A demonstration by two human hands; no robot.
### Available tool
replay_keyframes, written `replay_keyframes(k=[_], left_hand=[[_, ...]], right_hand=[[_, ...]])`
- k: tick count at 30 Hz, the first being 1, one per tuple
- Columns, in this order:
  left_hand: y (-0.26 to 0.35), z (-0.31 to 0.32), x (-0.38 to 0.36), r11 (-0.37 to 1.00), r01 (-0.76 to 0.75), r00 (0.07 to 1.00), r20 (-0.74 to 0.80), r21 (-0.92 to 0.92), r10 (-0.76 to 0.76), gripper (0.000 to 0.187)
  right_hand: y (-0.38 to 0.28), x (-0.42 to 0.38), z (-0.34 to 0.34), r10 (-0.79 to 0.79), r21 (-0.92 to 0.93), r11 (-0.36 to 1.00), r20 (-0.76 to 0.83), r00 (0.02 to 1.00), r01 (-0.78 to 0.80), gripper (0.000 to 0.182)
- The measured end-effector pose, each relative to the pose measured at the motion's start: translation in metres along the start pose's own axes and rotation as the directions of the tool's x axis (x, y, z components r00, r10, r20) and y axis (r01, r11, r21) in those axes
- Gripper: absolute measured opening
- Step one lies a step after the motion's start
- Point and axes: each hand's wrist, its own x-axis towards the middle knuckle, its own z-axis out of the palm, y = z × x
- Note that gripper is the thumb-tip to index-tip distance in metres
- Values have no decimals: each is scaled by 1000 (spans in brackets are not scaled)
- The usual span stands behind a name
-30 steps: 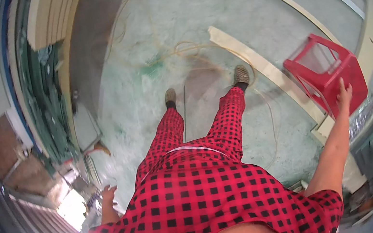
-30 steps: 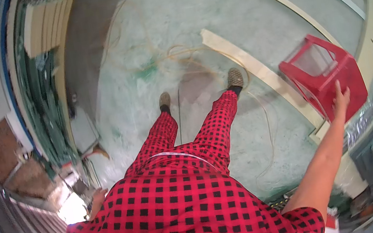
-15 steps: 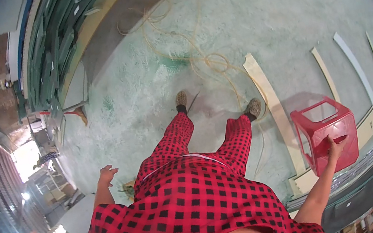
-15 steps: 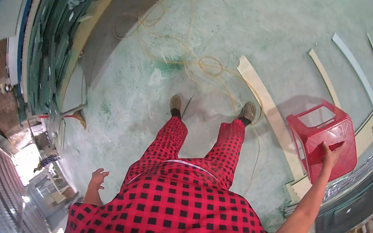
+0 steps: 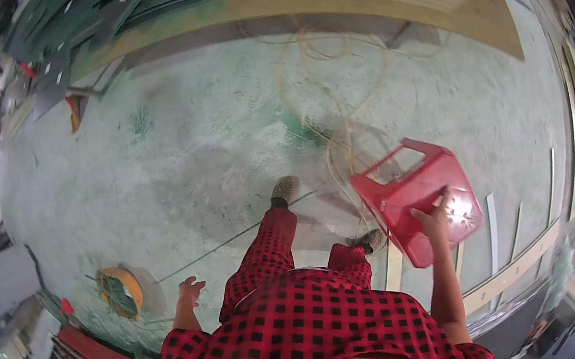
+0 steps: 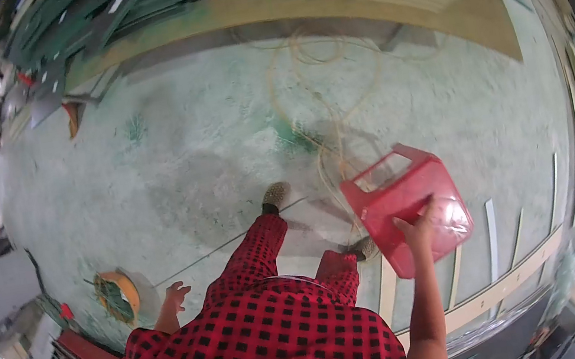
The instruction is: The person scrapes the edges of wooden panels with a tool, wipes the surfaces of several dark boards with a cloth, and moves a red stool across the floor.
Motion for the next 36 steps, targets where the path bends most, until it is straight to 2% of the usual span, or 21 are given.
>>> replay_keyframes(k=[3, 5, 7, 9, 11, 12, 13, 14, 15, 16, 19, 22, 26, 28, 29, 31, 32, 33, 34, 35, 36], left_hand=[[-29, -23, 22, 975, 88, 996, 11, -201, -88, 59], [-52, -33, 36, 927, 173, 985, 37, -332, -170, 58], [-82, -35, 50, 883, 240, 970, 65, -403, -235, 58], [-111, -26, 57, 848, 280, 958, 69, -449, -280, 58], [-147, -6, 63, 778, 300, 953, 147, -552, -263, 61], [-161, 6, 62, 810, 303, 953, 164, -502, -255, 63], [-184, 17, 60, 955, 122, 979, 193, -271, -70, 64], [-174, 30, 43, 725, 387, 922, 232, -569, -309, 63], [-181, 31, 30, 909, 192, 973, 189, -371, -129, 62], [-181, 48, 21, 761, 354, 935, 199, -543, -293, 62], [-193, 60, 1, 743, 375, 925, 172, -554, -338, 61], [-197, 91, -34, 722, 264, 959, 94, -640, -268, 60], [-136, 82, -9, 704, 76, 991, -26, -707, -132, 60], [-74, 70, 21, 692, -8, 997, -55, -722, -46, 60], [-44, 66, 29, 680, -43, 998, -68, -732, -9, 59], [4, 66, 30, 647, -106, 994, -95, -755, 52, 59], [11, 74, 6, 627, -118, 993, -103, -770, 61, 59], [7, 84, -29, 609, -124, 992, -110, -783, 61, 59], [26, 66, 8, 904, -16, 991, 111, -428, 70, 59], [92, 46, 9, 639, 138, 990, 125, -757, -65, 59], [151, 14, 1, 562, 63, 997, 81, -824, 7, 60]], right_hand=[[-106, 34, 91, -27, 97, 995, 221, 975, 5, 115], [-175, 50, 152, -170, 187, 975, 301, 938, 117, 115], [-223, 74, 224, -357, 46, 932, 293, 887, 360, 121], [-275, 91, 290, -427, 15, 893, 345, 836, 450, 124], [-323, 96, 354, -435, -64, 866, 394, 809, 496, 125], [-354, 91, 372, -396, -68, 880, 441, 805, 470, 126], [-386, 85, 388, -354, -72, 895, 488, 798, 441, 126], [-408, 82, 407, -361, -64, 893, 488, 795, 445, 126], [-426, 81, 425, -322, -70, 906, 530, 784, 418, 127], [-440, 78, 442, -279, -77, 918, 576, 769, 390, 127], [-461, 71, 498, -223, -109, 929, 601, 767, 355, 127], [-473, 67, 530, -130, -205, 919, 647, 751, 336, 128], [-461, 80, 566, -62, -158, 943, 781, 621, 293, 121], [-432, 90, 594, -385, 202, 910, 738, 555, 362, 118], [-439, 98, 575, -370, 187, 915, 742, 559, 358, 118], [-464, 107, 529, -224, 225, 974, 920, 322, 37, 108], [-455, 115, 519, -196, 196, 980, 932, 303, 31, 108], [-433, 130, 512, -347, 285, 931, 883, 315, 227, 100], [-416, 148, 499, -500, 361, 833, 815, 293, 419, 93], [-404, 172, 478, -402, 270, 864, 878, 260, 425, 83], [-390, 193, 455, -299, 179, 884, 927, 227, 432, 74]])
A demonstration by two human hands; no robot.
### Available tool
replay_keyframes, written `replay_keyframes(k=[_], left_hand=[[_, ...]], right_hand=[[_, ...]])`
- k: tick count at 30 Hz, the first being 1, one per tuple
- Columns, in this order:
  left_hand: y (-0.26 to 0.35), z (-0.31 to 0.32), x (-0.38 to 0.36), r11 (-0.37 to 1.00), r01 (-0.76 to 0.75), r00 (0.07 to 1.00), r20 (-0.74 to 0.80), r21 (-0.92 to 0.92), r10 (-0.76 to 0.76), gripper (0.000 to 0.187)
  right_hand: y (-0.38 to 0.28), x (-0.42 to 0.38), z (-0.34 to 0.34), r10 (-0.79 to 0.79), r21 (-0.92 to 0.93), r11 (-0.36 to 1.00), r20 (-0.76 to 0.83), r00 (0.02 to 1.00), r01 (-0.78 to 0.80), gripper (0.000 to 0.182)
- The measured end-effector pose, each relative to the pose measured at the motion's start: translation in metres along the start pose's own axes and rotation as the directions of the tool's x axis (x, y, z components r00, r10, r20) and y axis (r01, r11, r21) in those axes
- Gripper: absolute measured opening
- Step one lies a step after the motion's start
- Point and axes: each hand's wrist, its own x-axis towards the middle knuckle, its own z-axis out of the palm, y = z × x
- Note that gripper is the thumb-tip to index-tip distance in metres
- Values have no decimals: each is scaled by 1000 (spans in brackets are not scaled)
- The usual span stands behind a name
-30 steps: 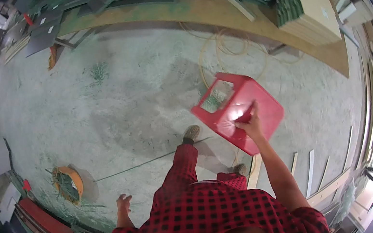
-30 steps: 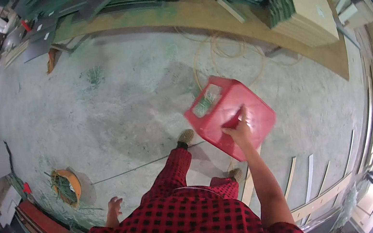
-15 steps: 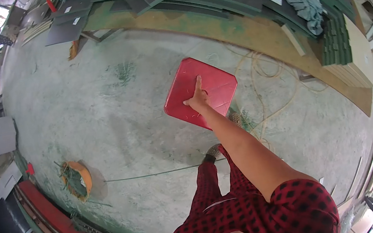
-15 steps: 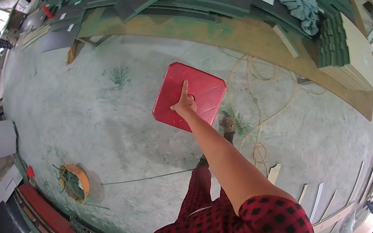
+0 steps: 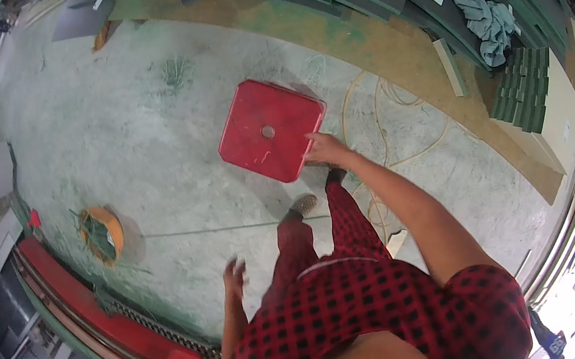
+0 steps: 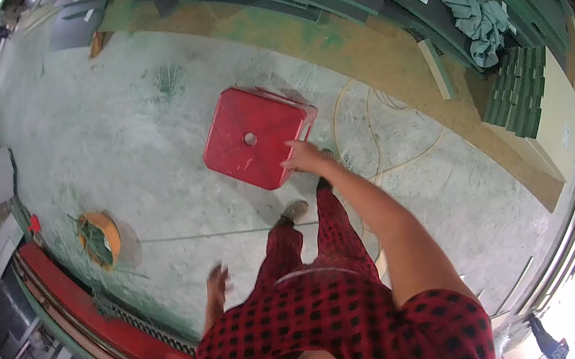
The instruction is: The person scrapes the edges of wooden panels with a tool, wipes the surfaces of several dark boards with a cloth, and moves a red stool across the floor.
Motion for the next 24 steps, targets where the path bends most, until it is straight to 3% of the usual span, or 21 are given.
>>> replay_keyframes(k=[1, 2, 3, 4, 5, 7, 8, 9, 10, 12, 13, 14, 15, 17, 19, 20, 22, 23, 24], left_hand=[[25, 22, 20, 999, 8, 997, 81, 35, -11, 60], [58, 48, 25, 1000, -19, 986, 162, -17, 22, 63], [83, 72, 36, 999, -17, 964, 265, -51, 30, 64], [106, 93, 48, 996, -20, 928, 369, -88, 51, 66], [118, 112, 65, 992, 25, 914, 404, -120, 26, 74], [136, 151, 104, 984, 71, 893, 451, -163, 10, 82], [138, 167, 119, 970, 116, 923, 383, -213, -26, 87], [143, 180, 132, 952, 154, 947, 315, -263, -66, 93], [154, 190, 138, 934, 193, 951, 291, -301, -102, 96], [167, 199, 144, 922, 201, 939, 332, -333, -85, 92], [163, 201, 149, 912, 198, 931, 359, -359, -61, 88], [156, 203, 156, 905, 228, 929, 358, -359, -92, 88], [152, 204, 164, 869, 231, 918, 395, -438, -45, 83], [148, 200, 168, 825, 237, 909, 417, -513, -2, 77], [154, 198, 157, 820, 111, 953, 294, -561, 72, 71], [153, 194, 155, 816, 111, 954, 290, -567, 72, 71], [149, 181, 154, 823, 114, 956, 287, -556, 62, 72], [144, 180, 155, 821, 111, 958, 281, -560, 62, 72], [135, 182, 160, 835, -208, 956, 74, -509, 283, 75]], right_hand=[[-7, -34, -27, 138, 168, 976, 27, 990, -140, 62], [24, -54, -46, 250, 168, 953, 33, 968, -252, 56], [24, -87, -67, 304, -77, 946, -134, 943, -316, 56], [96, -110, -78, -41, -391, 916, -320, 947, -92, 58], [124, -140, -95, 237, -232, 916, -350, 906, -329, 57], [134, -218, -114, 502, -8, 822, -460, 732, -569, 56], [160, -265, -112, 523, 129, 835, -487, 699, -535, 54], [174, -308, -111, 641, 118, 734, -448, 624, -669, 52], [182, -350, -106, 776, 208, 595, -400, 488, -776, 53], [200, -434, -83, 877, 386, 471, -305, 372, -793, 55], [174, -452, -70, 904, 303, 382, -317, 285, -873, 62], [165, -473, -53, 904, 301, 381, -318, 284, -874, 63], [182, -502, -42, 845, 84, 515, -218, 489, -853, 62], [158, -497, -16, 931, 210, 356, -161, 327, -911, 62], [141, -477, -7, 794, -10, 597, -136, 593, -802, 60], [122, -445, -7, 866, -48, 489, -90, 491, -871, 59], [116, -407, -8, 872, -4, 484, -84, 483, -875, 58], [126, -394, -11, 881, 149, 472, -98, 462, -869, 57], [136, -382, -12, 893, 301, 448, -107, 437, -842, 56]])
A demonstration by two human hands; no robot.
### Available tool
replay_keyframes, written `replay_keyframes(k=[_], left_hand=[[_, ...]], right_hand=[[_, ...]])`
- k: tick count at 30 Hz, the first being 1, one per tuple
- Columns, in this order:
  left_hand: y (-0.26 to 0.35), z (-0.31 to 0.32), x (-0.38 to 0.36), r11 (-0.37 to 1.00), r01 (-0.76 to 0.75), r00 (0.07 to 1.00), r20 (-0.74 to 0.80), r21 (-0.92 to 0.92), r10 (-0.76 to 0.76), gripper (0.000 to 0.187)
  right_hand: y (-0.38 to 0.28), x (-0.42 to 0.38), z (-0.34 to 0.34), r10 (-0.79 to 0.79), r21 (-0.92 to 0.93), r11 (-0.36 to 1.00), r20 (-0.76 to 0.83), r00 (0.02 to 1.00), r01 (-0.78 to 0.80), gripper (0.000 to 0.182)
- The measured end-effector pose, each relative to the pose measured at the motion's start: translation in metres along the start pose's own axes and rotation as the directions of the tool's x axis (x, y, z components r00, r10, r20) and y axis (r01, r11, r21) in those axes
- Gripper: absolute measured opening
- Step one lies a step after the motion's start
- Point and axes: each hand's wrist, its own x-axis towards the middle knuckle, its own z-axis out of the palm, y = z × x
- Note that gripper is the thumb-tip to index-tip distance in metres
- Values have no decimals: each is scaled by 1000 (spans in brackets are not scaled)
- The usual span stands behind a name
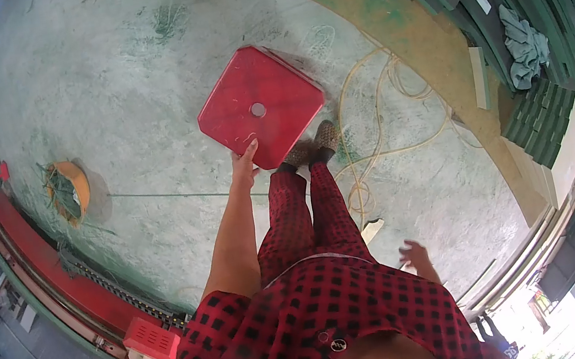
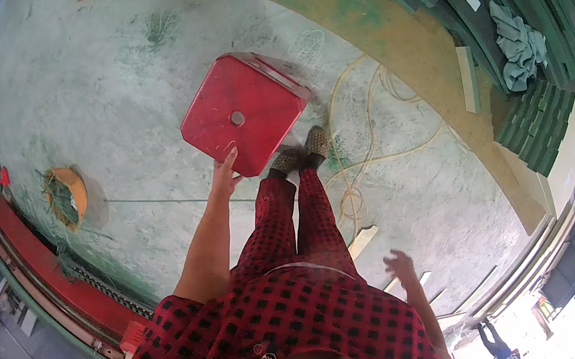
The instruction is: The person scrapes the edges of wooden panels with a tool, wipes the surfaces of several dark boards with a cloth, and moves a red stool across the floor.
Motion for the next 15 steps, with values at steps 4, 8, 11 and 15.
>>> replay_keyframes(k=[4, 8, 11, 15], left_hand=[[18, 38, -24, 373, -251, 598, -160, 893, 785, 86], [15, 68, -41, -48, -511, 650, 423, 858, 632, 84], [23, 15, -17, -86, -477, 754, 458, 874, 471, 83], [28, -51, 70, 641, 284, 386, -697, 713, 605, 79]], right_hand=[[-76, -15, 0, -209, 162, 963, -63, 976, 217, 50], [-110, -28, 6, -326, 110, 938, -29, 945, 328, 52], [-93, -24, -6, -475, -140, 872, -9, 880, 469, 50], [-76, -39, -22, -286, 0, 958, -106, 952, 288, 50]])
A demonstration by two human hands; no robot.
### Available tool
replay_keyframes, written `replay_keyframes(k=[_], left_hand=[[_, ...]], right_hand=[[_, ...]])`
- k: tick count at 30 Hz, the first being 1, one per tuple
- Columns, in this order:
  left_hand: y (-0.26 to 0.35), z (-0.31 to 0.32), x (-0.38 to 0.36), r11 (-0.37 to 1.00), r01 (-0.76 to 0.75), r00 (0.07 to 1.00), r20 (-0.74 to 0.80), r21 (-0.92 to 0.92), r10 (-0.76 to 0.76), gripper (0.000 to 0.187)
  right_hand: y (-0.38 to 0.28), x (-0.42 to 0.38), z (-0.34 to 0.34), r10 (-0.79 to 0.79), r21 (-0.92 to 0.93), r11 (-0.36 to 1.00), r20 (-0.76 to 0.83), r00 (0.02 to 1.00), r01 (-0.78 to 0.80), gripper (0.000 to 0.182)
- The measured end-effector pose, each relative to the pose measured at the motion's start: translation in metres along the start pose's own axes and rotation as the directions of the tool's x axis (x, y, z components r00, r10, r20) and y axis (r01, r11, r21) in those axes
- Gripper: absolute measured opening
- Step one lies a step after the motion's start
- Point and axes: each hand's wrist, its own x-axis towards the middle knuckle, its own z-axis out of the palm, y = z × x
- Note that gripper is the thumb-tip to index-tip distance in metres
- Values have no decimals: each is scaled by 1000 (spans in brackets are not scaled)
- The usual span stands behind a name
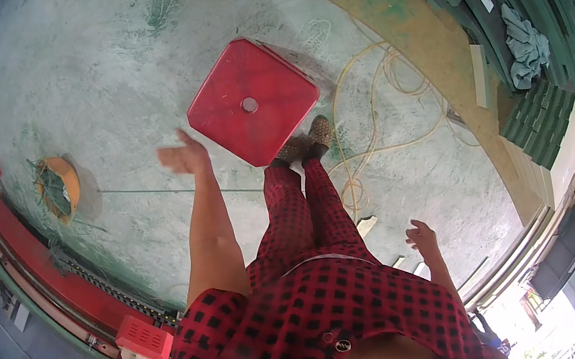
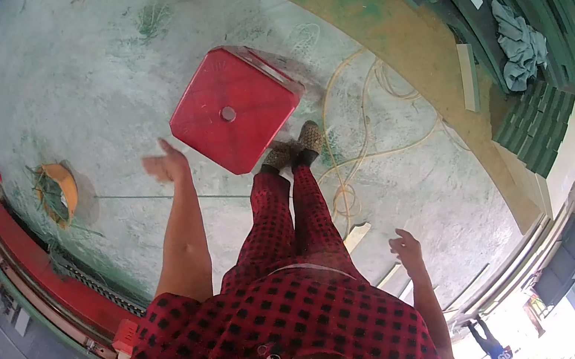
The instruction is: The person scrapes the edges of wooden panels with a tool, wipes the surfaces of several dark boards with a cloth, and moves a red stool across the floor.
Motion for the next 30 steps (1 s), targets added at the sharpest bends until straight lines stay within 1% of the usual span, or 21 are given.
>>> replay_keyframes(k=[1, 2, 3, 4, 6, 8, 9, 10, 11, 12, 13, 14, 16, 17, 18, 19, 20, 22, 25, 28, 30], left_hand=[[23, -12, -2, 955, -263, 955, 105, -138, 278, 78], [49, -26, -7, 822, -485, 822, 165, -298, 545, 78], [78, -44, -25, 680, -667, 641, 232, -305, 732, 79], [100, -56, -48, 497, -803, 416, 290, -328, 862, 80], [116, -51, -74, 269, -912, 165, 322, -310, 932, 81], [115, -52, -57, 317, -901, 210, 340, -297, 917, 80], [110, -51, -44, 367, -885, 248, 377, -287, 892, 78], [91, -33, -19, 680, -678, 564, 397, -278, 724, 77], [63, -21, 5, 928, -347, 827, 422, -136, 371, 80], [27, -14, 44, 992, 21, 892, 451, -125, 38, 86], [-4, -9, 80, 970, 151, 928, 311, 192, -206, 91], [-31, -14, 102, 894, 408, 863, 243, 186, -444, 94], [-58, -83, 119, 969, 146, 866, 448, 198, -222, 93], [-55, -118, 106, 969, 121, 865, 455, 217, -210, 93], [-46, -155, 84, 965, -20, 902, 422, 263, -96, 92], [-44, -180, 69, 936, -159, 919, 394, 315, 23, 91], [-58, -191, 63, 922, -174, 916, 402, 347, 21, 91], [-95, -205, 57, 868, -296, 847, 530, 398, 45, 87], [-149, -214, 48, 799, -376, 797, 603, 469, 22, 85], [-152, -219, 22, 745, -291, 780, 600, 601, -179, 81], [-147, -210, 11, 804, -290, 739, 655, 520, -157, 79]], right_hand=[[19, 8, -3, 39, -9, 999, -23, 999, -39, 52], [29, 12, -3, 32, 2, 999, -24, 999, -32, 52], [35, 14, -2, 117, -37, 992, -44, 992, -119, 53], [39, 15, -2, 199, -76, 976, -70, 978, -204, 53], [36, 12, 0, 187, -132, 972, -50, 981, -192, 54], [35, 6, -3, 40, -38, 999, 27, 999, -39, 53], [33, 4, -5, 58, -25, 998, 41, 998, -57, 54], [32, 4, -6, 59, -19, 998, 39, 998, -58, 54], [34, 2, -6, 38, 24, 999, 11, 999, -38, 53], [38, -1, -7, 21, 67, 998, -18, 1000, -20, 53], [40, -1, -7, 32, 84, 996, -21, 999, -30, 53], [43, 2, -4, 38, 62, 997, -18, 999, -36, 53], [51, 8, -1, 34, -1, 999, 16, 999, -34, 52], [55, 14, 0, 28, -40, 999, 46, 999, -26, 52], [60, 24, 1, 16, -125, 992, 73, 997, -7, 53], [68, 32, 0, -29, -104, 994, 106, 994, 40, 51], [72, 39, -1, -109, -140, 983, 94, 990, 121, 50], [44, 25, -15, -187, -14, 982, 40, 982, 187, 49], [20, 17, -43, -124, 83, 989, -12, 992, 124, 50], [12, 13, -68, -89, 152, 983, -69, 994, 99, 51], [10, 8, -77, -1, 220, 975, -187, 982, 43, 52]])
